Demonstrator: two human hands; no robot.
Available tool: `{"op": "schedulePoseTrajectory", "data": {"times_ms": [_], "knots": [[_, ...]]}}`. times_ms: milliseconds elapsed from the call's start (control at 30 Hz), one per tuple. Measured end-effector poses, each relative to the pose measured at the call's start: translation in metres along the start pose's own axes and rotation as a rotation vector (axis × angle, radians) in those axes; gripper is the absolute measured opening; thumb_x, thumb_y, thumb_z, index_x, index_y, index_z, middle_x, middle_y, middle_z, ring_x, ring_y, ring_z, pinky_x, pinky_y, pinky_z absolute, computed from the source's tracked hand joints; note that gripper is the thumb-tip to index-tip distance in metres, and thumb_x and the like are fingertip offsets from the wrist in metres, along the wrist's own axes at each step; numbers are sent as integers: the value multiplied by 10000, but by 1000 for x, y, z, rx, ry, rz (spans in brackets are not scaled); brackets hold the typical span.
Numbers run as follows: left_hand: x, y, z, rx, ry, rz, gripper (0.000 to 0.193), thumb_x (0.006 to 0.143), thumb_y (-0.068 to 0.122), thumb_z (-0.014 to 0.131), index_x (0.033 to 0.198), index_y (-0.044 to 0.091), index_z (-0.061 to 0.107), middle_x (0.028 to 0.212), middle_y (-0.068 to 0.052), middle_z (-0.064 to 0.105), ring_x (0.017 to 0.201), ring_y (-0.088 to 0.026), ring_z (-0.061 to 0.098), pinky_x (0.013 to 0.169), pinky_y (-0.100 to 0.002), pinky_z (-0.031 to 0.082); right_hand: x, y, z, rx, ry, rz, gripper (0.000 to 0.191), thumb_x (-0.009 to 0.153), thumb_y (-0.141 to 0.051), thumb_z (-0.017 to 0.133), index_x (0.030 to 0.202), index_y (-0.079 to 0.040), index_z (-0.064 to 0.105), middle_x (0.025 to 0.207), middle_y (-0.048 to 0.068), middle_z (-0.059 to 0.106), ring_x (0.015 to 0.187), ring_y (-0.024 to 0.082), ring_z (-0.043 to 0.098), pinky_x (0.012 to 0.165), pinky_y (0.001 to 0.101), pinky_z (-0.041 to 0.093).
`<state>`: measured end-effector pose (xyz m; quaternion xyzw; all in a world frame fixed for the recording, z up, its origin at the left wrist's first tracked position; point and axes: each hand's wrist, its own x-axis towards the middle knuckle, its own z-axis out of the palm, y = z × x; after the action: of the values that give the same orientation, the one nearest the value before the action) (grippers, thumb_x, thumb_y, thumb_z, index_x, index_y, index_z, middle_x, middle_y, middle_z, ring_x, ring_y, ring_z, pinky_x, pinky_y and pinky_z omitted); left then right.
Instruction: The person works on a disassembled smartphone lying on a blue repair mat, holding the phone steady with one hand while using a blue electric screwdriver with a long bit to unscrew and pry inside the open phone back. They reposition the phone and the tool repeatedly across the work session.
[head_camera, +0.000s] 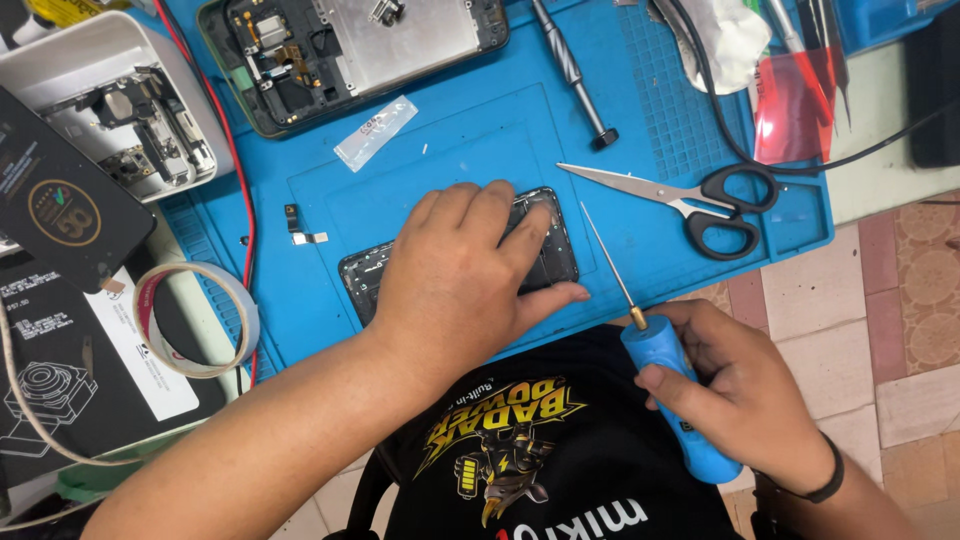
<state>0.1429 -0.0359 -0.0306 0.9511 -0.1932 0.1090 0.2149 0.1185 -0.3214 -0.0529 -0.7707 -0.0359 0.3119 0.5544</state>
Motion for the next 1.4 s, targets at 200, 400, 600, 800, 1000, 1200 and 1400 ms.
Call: {"op": "schedulePoseTrajectory", "data": {"times_ms": [200,400,600,800,1000,1200,1400], "knots": [[2,3,2,68,-40,-1,742,768,580,801,1209,-8,699,1054,-157,617,964,-309,592,850,-423,499,1,-5,-3,-18,32,46,420,823,-36,716,1225,24,608,880,108,719,687,155,716,587,283,585],[4,6,5,88,-23,-18,765,781,570,777,1237,-37,687,1040,-163,617,940,-306,583,826,-408,493,3,-6,-4,-8,33,38,419,837,-44,706,1233,26,588,925,115,744,717,154,733,604,291,623],[23,-1,-3,-95,-31,-127,435,946,281,669,1313,49,656,1007,-146,687,958,-347,652,837,-455,534,3,-4,-8,-8,42,48,442,835,-53,706,1252,24,579,891,128,737,729,159,751,608,302,634],[41,-20,-7,-130,-177,10,782,869,44,643,1591,110,351,778,-139,675,736,-360,660,643,-496,516,3,1,-11,23,57,28,445,835,-44,717,1251,37,583,885,129,725,724,176,731,618,305,616],[52,-10,-6,49,-243,179,920,776,98,684,1614,96,307,668,-132,635,605,-338,637,561,-460,517,0,5,-13,37,72,47,463,833,-38,710,1267,35,567,887,127,725,738,172,744,618,294,617],[45,-2,10,306,-132,304,811,864,113,670,1612,106,357,681,-69,565,614,-240,599,566,-371,514,-1,6,-15,41,92,34,463,841,-33,710,1274,40,563,886,133,738,740,181,748,633,295,611],[33,-2,19,319,-77,267,786,895,79,659,1623,76,363,745,-67,535,682,-235,579,605,-359,519,-3,6,-14,57,108,27,461,845,-32,703,1276,45,555,917,135,729,775,181,753,647,299,620]]}}
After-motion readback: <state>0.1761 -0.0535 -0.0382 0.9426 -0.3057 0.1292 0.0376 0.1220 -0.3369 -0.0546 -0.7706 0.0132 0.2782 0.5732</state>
